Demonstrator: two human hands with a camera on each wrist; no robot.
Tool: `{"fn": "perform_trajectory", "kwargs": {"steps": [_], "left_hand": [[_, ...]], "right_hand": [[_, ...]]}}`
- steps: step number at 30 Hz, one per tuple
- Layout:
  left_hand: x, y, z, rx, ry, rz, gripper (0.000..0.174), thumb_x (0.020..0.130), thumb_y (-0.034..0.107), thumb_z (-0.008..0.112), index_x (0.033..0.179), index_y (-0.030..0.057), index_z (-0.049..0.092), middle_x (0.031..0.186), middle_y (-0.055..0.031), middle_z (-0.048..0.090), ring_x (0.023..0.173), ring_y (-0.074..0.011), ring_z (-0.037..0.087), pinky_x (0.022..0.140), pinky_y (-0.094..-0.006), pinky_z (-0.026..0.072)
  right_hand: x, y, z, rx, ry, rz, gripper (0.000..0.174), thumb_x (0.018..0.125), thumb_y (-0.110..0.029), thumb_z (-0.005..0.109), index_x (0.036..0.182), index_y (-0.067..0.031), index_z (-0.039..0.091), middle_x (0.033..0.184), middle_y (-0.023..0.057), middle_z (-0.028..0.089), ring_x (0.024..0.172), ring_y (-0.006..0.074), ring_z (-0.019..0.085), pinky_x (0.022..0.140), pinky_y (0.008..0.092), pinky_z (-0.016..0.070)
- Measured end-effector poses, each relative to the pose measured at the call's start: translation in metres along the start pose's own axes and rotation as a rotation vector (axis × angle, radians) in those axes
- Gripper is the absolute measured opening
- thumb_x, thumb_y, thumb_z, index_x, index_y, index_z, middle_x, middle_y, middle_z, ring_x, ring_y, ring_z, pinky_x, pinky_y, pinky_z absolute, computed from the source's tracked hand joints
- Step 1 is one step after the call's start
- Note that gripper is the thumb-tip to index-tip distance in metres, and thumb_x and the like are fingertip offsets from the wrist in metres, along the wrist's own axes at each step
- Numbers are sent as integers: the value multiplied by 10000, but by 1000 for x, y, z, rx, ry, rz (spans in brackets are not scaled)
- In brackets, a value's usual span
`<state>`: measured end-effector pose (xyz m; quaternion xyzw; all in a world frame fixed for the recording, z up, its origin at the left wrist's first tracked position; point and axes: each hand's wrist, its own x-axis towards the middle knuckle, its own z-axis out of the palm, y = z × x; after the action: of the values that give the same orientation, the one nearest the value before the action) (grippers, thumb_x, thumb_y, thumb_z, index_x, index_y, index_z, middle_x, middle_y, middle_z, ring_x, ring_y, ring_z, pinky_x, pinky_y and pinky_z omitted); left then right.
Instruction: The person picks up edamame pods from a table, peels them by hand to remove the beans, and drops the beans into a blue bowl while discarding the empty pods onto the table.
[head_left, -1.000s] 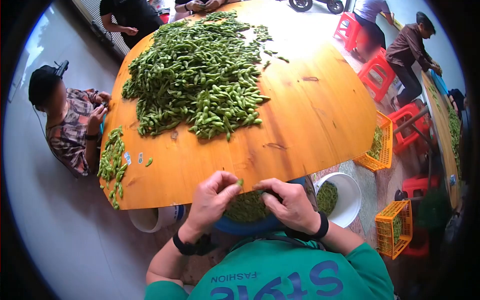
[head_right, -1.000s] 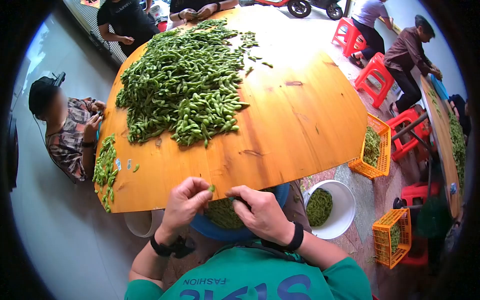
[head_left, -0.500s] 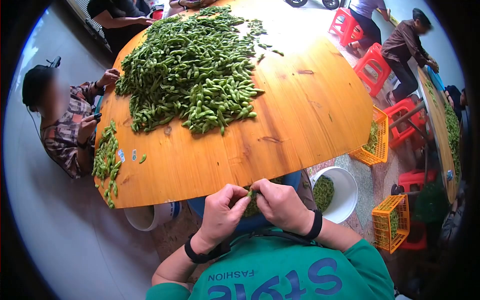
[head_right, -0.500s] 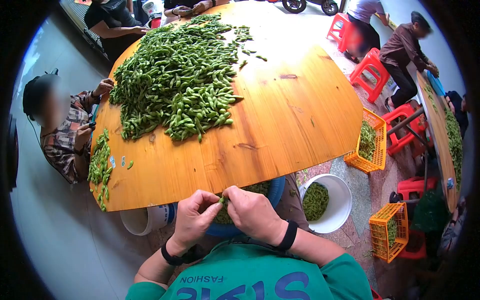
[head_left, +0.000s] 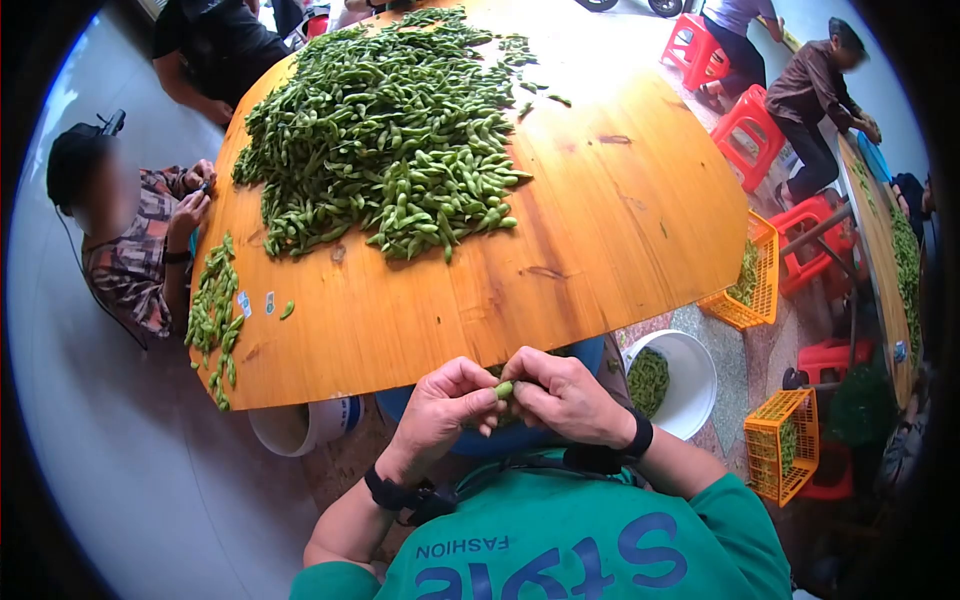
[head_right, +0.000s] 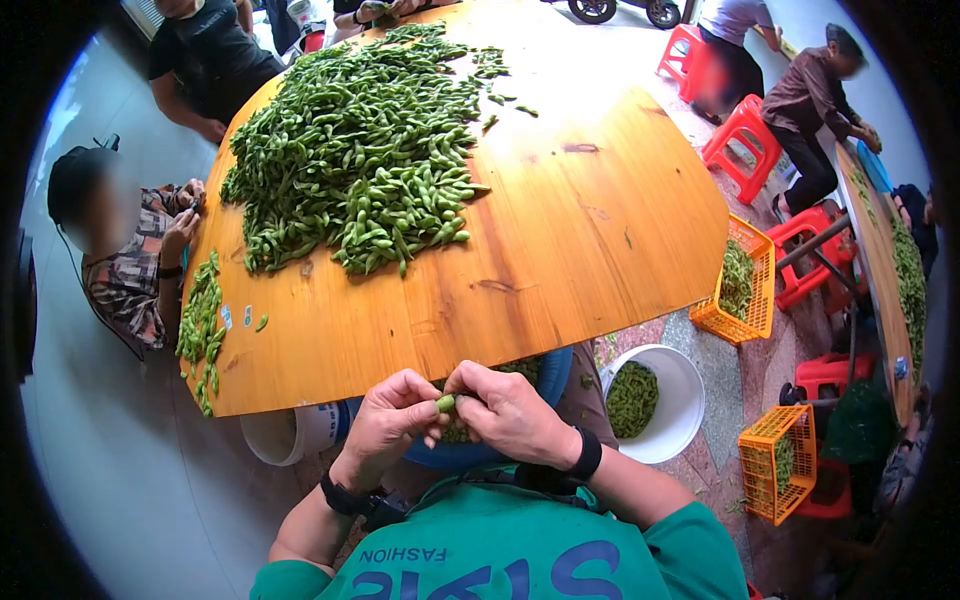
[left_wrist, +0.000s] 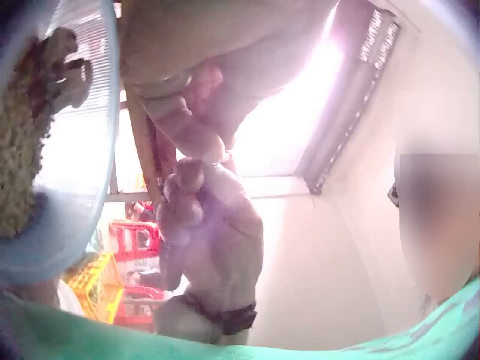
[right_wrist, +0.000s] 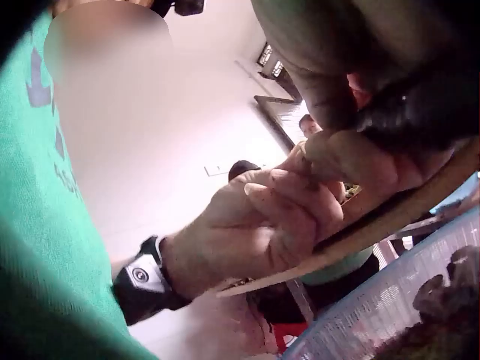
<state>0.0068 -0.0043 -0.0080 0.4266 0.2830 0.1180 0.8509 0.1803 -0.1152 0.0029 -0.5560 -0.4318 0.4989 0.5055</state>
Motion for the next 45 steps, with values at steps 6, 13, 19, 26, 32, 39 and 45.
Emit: {"fn": "perform_trajectory", "kwargs": {"steps": [6,13,19,26,32,39,45], "left_hand": [[-2,-1,17,1171,140,904,150,850,18,712,968,-10,623,842,-143,659,732,-259,666,632,-317,533],[-1,-12,21,1138,242,860,108,907,43,652,967,-3,575,796,-169,595,669,-314,611,584,-352,493],[-8,-20,15,659,235,358,164,1013,172,552,1001,8,558,807,-65,606,656,-157,597,554,-268,475],[-7,-16,8,-35,55,17,219,1040,253,500,1032,41,557,845,-41,600,670,-104,582,558,-243,504],[-9,-21,6,78,47,78,227,1048,265,479,1025,47,536,853,-44,602,685,-109,587,578,-242,504],[-7,-30,6,94,68,86,210,1050,249,478,1016,51,538,871,-35,603,704,-107,586,603,-232,495],[-8,-29,3,160,61,75,207,1042,240,500,1019,42,555,870,-21,605,700,-93,581,628,-228,499]], "right_hand": [[2,5,0,256,-30,250,95,952,-58,483,991,-7,552,738,22,603,588,74,554,533,240,467],[-1,-2,10,44,102,75,82,922,-13,489,963,10,557,713,71,605,603,111,584,557,277,486],[-3,5,11,-101,84,-86,74,903,9,511,961,20,556,719,115,610,628,147,603,588,298,494],[-3,17,8,-13,-8,-115,83,909,13,516,976,17,564,756,102,650,691,135,637,640,282,517],[-4,12,14,15,40,-125,84,885,-30,601,946,14,564,748,87,666,689,130,652,622,283,523],[-7,20,18,-189,116,-157,78,856,-11,636,903,15,580,785,68,670,730,99,636,665,255,525],[-6,19,27,-138,201,-204,140,801,-7,625,928,1,566,771,118,629,695,196,659,645,304,524]]}}
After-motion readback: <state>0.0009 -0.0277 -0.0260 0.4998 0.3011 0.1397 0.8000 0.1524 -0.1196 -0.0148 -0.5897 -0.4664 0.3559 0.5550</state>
